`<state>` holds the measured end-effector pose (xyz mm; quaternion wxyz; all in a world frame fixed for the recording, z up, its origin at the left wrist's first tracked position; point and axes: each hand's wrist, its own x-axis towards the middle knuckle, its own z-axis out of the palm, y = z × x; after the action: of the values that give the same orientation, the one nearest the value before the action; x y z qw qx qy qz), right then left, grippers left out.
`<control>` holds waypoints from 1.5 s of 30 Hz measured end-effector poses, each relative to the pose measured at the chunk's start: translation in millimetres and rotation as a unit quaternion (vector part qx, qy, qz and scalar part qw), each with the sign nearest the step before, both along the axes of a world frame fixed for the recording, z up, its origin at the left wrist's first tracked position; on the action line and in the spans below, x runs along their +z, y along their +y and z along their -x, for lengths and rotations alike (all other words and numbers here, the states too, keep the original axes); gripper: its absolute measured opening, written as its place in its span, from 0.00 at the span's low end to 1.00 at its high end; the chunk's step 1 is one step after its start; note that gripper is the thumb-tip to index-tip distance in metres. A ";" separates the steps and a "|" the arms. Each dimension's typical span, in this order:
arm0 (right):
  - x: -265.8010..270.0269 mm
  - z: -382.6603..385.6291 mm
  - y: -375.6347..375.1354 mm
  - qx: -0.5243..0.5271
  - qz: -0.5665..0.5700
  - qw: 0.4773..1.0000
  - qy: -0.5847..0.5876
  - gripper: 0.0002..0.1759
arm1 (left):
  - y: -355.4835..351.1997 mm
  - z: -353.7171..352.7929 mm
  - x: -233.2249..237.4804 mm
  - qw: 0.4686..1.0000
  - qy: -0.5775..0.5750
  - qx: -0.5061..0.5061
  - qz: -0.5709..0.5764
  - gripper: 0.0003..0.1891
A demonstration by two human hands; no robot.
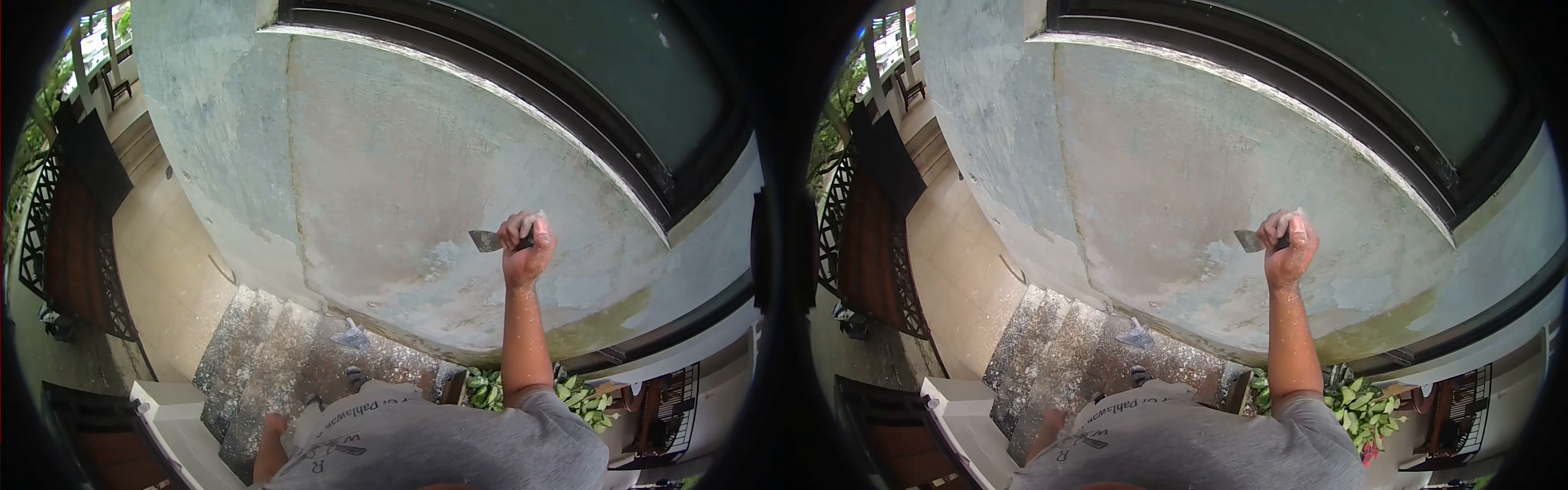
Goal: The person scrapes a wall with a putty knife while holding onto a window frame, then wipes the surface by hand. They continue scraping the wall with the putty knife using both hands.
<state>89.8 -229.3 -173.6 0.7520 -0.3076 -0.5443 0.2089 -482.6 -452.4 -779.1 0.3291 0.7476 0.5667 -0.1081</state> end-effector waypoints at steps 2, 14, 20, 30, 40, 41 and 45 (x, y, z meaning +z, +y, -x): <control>53.0 -6.8 5.3 0.032 -0.080 0.995 -0.056 0.23 | 3.5 -26.7 19.5 0.982 -0.005 0.187 0.001 0.23; 110.0 -1.6 75.7 0.045 -0.120 0.988 -0.091 0.21 | 5.3 -86.5 51.8 0.848 -0.096 0.509 -0.108 0.20; 139.7 16.3 25.2 0.184 -0.260 0.939 -0.129 0.24 | -8.4 -80.1 66.5 0.834 -0.058 0.535 -0.124 0.20; 151.8 15.7 13.1 0.144 -0.249 0.935 -0.206 0.25 | -33.9 -88.0 77.0 0.811 -0.078 0.567 -0.126 0.18; 139.1 7.0 17.2 0.155 -0.246 0.933 -0.212 0.27 | -9.4 -85.5 55.4 0.816 -0.064 0.563 -0.115 0.22; 148.6 9.2 9.2 0.180 -0.293 0.910 -0.230 0.28 | -12.0 -83.9 52.5 0.818 -0.060 0.560 -0.112 0.22; 109.9 -0.5 66.9 0.028 -0.176 0.934 -0.309 0.27 | -9.8 -86.0 53.3 0.821 -0.042 0.542 -0.176 0.23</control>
<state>90.3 -162.4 -63.7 0.5829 -0.2043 -0.7861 0.0251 -396.6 -462.3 -725.8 0.2211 0.3692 0.8752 0.2210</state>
